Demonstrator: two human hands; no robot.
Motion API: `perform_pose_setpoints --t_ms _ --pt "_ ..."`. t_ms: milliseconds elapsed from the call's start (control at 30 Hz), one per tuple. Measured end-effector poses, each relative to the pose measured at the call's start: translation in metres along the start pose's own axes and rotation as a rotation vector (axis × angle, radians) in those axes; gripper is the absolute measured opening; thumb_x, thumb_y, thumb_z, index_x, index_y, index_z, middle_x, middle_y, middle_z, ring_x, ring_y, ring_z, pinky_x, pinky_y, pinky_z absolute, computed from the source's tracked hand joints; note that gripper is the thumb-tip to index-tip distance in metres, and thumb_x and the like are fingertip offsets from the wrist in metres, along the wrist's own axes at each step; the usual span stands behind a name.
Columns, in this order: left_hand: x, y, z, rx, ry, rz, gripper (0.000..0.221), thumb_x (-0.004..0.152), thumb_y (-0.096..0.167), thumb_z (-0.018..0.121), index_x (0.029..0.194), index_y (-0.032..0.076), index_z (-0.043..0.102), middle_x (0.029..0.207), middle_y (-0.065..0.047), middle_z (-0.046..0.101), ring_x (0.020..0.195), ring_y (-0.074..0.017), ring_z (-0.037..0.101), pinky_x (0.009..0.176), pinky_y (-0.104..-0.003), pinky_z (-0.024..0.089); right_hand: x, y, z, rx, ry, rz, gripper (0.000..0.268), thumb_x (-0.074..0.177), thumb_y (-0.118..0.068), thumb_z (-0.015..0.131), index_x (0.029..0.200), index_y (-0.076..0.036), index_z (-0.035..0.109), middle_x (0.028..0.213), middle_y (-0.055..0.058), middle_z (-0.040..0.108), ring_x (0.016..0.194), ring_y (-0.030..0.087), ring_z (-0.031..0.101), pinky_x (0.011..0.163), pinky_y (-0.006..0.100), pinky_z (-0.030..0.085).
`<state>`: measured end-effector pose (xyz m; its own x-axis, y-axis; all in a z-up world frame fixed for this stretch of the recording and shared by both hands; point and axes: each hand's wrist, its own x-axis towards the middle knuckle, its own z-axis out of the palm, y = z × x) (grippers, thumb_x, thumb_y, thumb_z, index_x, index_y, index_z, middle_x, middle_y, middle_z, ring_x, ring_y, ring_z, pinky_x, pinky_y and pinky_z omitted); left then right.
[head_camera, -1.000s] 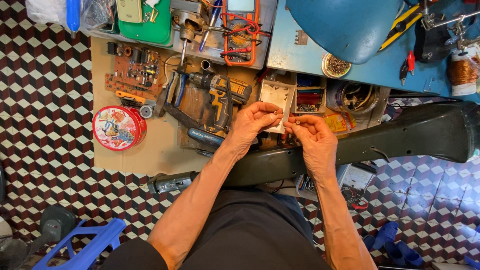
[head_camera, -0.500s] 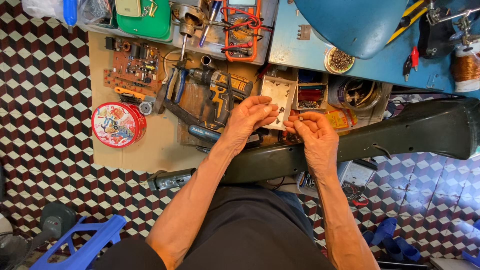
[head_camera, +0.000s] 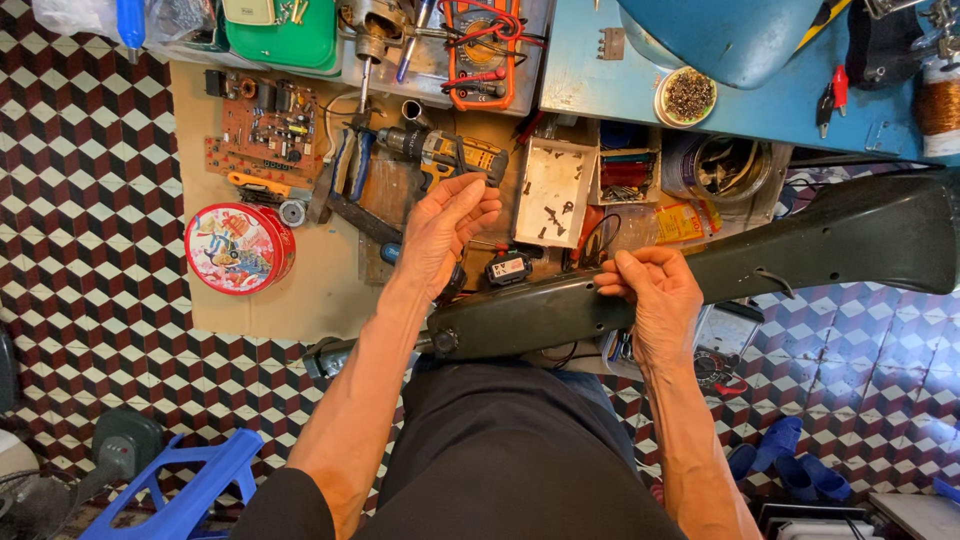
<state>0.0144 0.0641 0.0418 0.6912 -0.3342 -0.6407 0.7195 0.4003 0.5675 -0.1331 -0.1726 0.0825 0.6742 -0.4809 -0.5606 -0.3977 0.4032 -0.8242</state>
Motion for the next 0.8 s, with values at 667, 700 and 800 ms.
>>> perform_pose_setpoints --t_ms 667,700,800 --pt "-0.027 -0.010 0.021 0.075 -0.298 -0.142 0.050 0.102 0.022 0.062 0.144 -0.005 0.053 0.126 -0.017 0.069 0.107 -0.0172 0.071 0.095 -0.029 0.059 -0.044 0.001 0.014 0.353 0.039 0.053 0.034 0.102 -0.007 0.060 0.131 0.011 0.061 0.114 0.023 0.070 0.103 0.027 0.073 0.092 0.031 0.061" --pt "-0.029 -0.010 0.020 0.062 -0.311 -0.146 0.051 0.102 0.022 0.062 0.144 -0.005 0.053 0.127 -0.018 0.068 0.107 -0.0175 0.071 0.096 -0.029 0.059 -0.047 0.001 0.015 0.346 0.042 0.039 0.033 0.102 -0.006 0.061 0.130 0.011 0.061 0.114 0.023 0.070 0.103 0.027 0.073 0.092 0.031 0.061" --pt "-0.031 -0.010 0.025 0.055 -0.336 -0.157 0.051 0.102 0.021 0.061 0.145 -0.004 0.052 0.130 -0.018 0.067 0.108 -0.0187 0.070 0.097 -0.031 0.059 -0.055 0.002 0.015 0.330 0.050 0.000 0.030 0.101 -0.005 0.062 0.128 0.010 0.062 0.113 0.022 0.071 0.102 0.027 0.073 0.091 0.030 0.061"
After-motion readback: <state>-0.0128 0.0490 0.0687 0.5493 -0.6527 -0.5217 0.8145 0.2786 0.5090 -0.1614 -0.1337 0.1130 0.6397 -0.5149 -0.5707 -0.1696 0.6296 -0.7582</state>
